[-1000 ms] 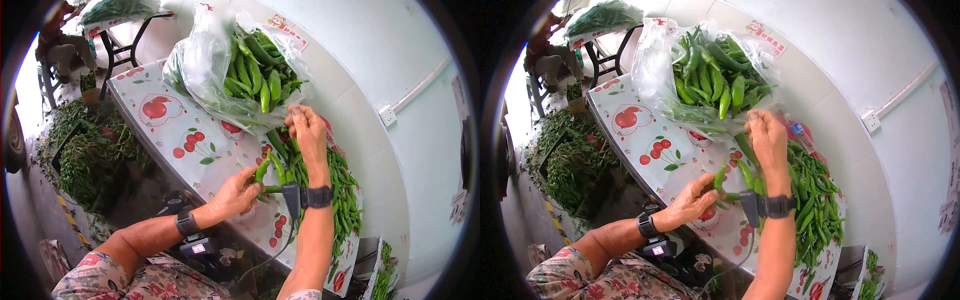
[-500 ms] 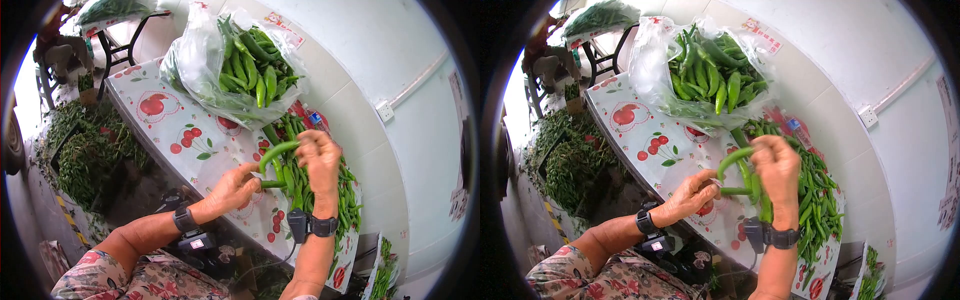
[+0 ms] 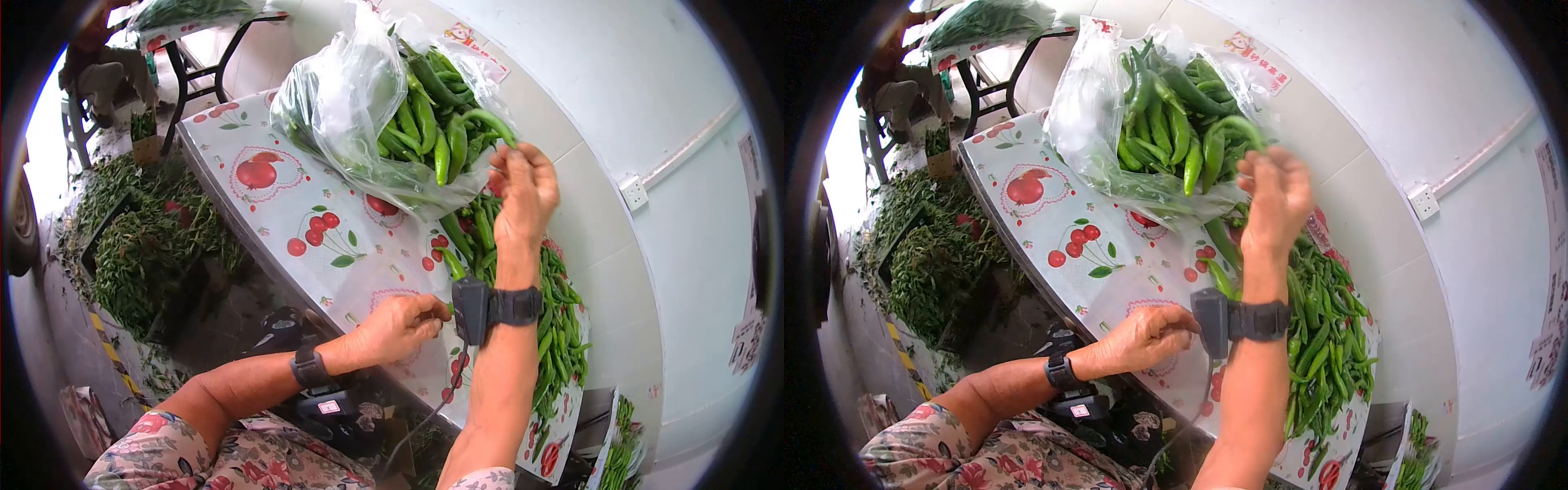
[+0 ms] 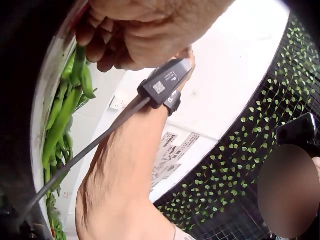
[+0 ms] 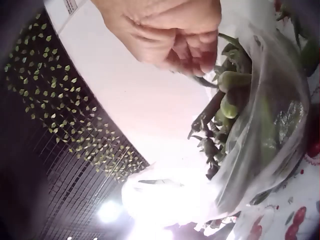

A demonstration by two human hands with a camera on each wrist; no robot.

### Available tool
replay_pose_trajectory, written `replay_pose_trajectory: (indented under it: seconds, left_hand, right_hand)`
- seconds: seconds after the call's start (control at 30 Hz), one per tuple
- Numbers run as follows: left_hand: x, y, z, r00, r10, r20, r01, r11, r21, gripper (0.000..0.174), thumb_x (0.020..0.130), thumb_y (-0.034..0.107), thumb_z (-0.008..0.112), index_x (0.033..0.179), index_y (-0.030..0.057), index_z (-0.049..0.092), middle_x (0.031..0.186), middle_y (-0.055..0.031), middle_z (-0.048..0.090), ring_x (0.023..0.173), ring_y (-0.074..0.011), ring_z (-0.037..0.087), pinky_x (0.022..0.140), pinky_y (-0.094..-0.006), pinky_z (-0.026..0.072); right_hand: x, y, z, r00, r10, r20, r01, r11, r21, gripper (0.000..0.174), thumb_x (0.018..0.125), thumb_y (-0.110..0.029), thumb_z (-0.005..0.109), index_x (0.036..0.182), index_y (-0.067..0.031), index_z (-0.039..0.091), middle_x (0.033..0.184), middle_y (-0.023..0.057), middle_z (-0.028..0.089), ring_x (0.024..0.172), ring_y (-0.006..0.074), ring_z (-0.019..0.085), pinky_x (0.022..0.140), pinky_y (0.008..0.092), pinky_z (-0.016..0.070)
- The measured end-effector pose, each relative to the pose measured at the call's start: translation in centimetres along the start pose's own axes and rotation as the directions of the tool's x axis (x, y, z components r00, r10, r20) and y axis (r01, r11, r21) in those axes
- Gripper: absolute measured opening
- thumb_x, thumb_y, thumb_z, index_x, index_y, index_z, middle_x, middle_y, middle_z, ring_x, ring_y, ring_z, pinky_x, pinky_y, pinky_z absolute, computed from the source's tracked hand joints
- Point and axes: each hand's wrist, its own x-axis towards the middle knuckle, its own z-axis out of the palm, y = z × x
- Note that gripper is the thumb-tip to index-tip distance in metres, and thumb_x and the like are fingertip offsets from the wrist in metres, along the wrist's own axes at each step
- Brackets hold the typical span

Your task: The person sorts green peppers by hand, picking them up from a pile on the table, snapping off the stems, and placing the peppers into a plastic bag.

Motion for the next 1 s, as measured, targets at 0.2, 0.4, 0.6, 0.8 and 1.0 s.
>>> replay_pose_trajectory:
  seconds: [0.2,0.4,0.6,0.8,1.0]
  left_hand:
    - [0.1,-0.5,0.0,1.000,0.025,0.002,-0.025,0.999,0.028,0.021,0.085,0.006,0.054,0.104,-0.0035,0.059,0.088,-0.0140,0.066,0.082,-0.0195,0.065,0.075,-0.0307,0.0504]
    - [0.0,-0.6,0.1,0.998,-0.058,-0.013,0.056,0.992,-0.110,0.018,0.088,0.008,0.053,0.102,-0.0016,0.059,0.081,-0.0062,0.063,0.070,-0.0091,0.057,0.064,-0.0249,0.0476]
    - [0.1,-0.1,0.4,0.998,-0.064,-0.021,0.062,0.995,-0.075,0.018,0.090,0.008,0.048,0.101,-0.0005,0.059,0.069,0.0003,0.057,0.055,-0.0038,0.048,0.051,-0.0219,0.0413]
    - [0.2,0.4,0.2,0.995,-0.100,-0.028,0.099,0.994,-0.044,0.018,0.090,0.008,0.048,0.101,-0.0005,0.059,0.068,0.0004,0.056,0.053,-0.0043,0.048,0.049,-0.0223,0.0414]
    - [0.2,0.3,0.3,0.995,-0.096,-0.033,0.095,0.995,-0.011,0.018,0.089,0.007,0.048,0.100,-0.0006,0.060,0.067,0.0006,0.055,0.054,-0.0039,0.049,0.050,-0.0222,0.0416]
  right_hand:
    - [1.1,1.7,0.1,0.951,0.142,0.274,-0.121,0.988,-0.092,0.041,0.088,-0.009,0.062,0.126,0.0024,0.051,0.123,0.0148,0.056,0.103,0.0175,0.056,0.078,0.0295,0.0482]
    - [-1.9,0.1,-5.8,0.933,0.228,0.279,-0.107,0.914,-0.392,0.019,0.092,-0.014,0.060,0.108,-0.0048,0.062,0.099,0.0018,0.066,0.087,0.0099,0.061,0.074,0.0230,0.0484]
    - [-5.5,-0.8,-12.6,0.840,0.449,0.304,-0.129,0.710,-0.693,0.022,0.088,-0.008,0.059,0.107,-0.0001,0.061,0.099,0.0039,0.066,0.089,0.0104,0.060,0.080,0.0251,0.0480]
    - [-8.8,-0.1,-13.8,0.802,0.540,0.256,-0.052,0.491,-0.870,0.040,0.079,-0.014,0.063,0.115,0.0016,0.059,0.109,0.0198,0.065,0.097,0.0279,0.064,0.087,0.0357,0.0492]
    - [-11.4,-2.3,-13.3,0.804,0.464,0.371,0.141,0.457,-0.878,0.060,0.070,-0.022,0.070,0.123,-0.0013,0.053,0.119,0.0159,0.058,0.109,0.0309,0.056,0.096,0.0381,0.0432]
